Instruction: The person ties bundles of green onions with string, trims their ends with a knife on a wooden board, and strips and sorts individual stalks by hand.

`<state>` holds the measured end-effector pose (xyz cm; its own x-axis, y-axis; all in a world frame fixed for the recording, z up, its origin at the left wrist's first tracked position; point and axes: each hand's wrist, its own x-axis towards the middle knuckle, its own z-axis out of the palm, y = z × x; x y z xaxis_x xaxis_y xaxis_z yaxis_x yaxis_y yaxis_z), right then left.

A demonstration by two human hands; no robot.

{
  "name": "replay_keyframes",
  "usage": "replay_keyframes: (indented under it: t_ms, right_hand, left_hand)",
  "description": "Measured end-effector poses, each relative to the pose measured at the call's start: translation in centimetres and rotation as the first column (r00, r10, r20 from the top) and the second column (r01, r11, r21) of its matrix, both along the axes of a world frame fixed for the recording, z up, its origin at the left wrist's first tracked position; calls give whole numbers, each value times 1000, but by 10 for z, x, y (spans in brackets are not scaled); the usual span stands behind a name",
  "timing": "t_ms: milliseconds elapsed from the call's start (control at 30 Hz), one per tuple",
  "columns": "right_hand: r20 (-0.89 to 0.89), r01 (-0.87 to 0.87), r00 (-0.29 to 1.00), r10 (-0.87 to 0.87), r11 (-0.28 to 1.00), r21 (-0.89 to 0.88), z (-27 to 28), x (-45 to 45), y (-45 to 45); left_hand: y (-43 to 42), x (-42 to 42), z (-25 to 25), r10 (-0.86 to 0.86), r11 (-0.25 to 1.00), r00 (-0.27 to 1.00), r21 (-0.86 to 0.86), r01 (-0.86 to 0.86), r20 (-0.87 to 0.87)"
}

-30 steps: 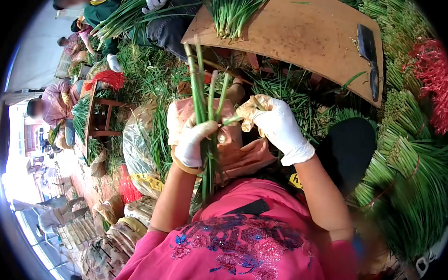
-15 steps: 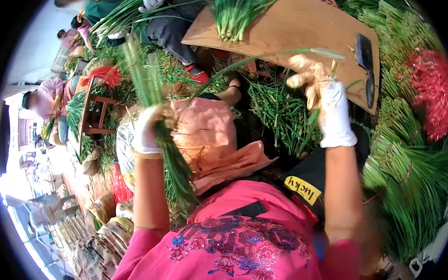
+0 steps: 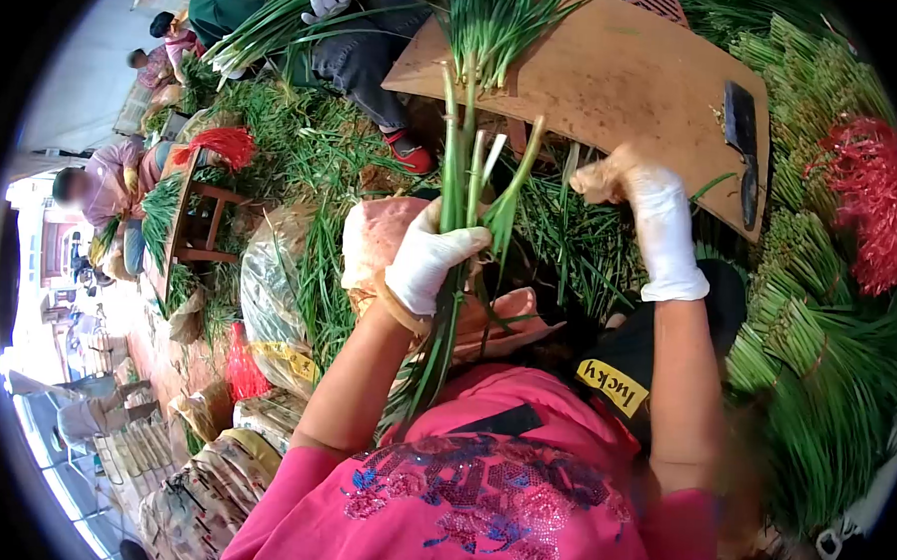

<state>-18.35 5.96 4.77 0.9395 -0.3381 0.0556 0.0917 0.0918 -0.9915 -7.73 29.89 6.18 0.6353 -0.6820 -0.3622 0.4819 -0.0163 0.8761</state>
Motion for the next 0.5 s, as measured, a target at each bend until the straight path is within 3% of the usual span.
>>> replay_keyframes:
  t_ms: [33,67,100,167,200,233,267,333,367,400,433,500]
  right_hand:
    - [-202,118,954,-222,897,-426,0,-3,17]
    - [-74,116,956,-285,594,-796,-6,-10,24]
    - [72,119,955,-287,151,-981,-10,-12,30]
    - [32,147,975,-220,531,-835,-13,-6,35]
    - [-73,89,988,-137,888,-451,2,-5,44]
    - [-124,25,992,-17,998,61,21,-3,56]
    - [-62,14,998,-6,991,134,38,2,70]
    - [-170,55,985,-35,992,117,59,8,80]
    - [-209,120,973,-94,986,116,71,11,79]
    - [-59,191,981,-183,961,199,71,9,63]
    - [145,192,965,-218,966,174,89,9,42]
    - [162,483,867,-471,875,-37,119,-7,5]
  left_hand:
    - [4,3,-1,31,999,1000,-44,-31,5]
    - [7,6,1,37,999,999,-33,-37,8]
    - [7,6,3,41,999,999,-33,-41,10]
    - [7,5,8,56,998,998,-36,-55,14]
    - [5,4,8,39,999,999,-18,-40,-10]
    - [1,-1,4,47,999,996,-6,-47,79]
    - [-2,-6,3,6,1000,997,14,-7,76]
    - [-6,-13,8,-116,987,989,125,104,94]
    - [-6,-13,-10,-190,977,945,148,155,267]
    - [-2,-13,-22,-248,961,871,223,166,424]
    - [1,-14,-29,-305,942,771,298,156,559]
    - [14,-3,-33,-228,949,899,291,120,374]
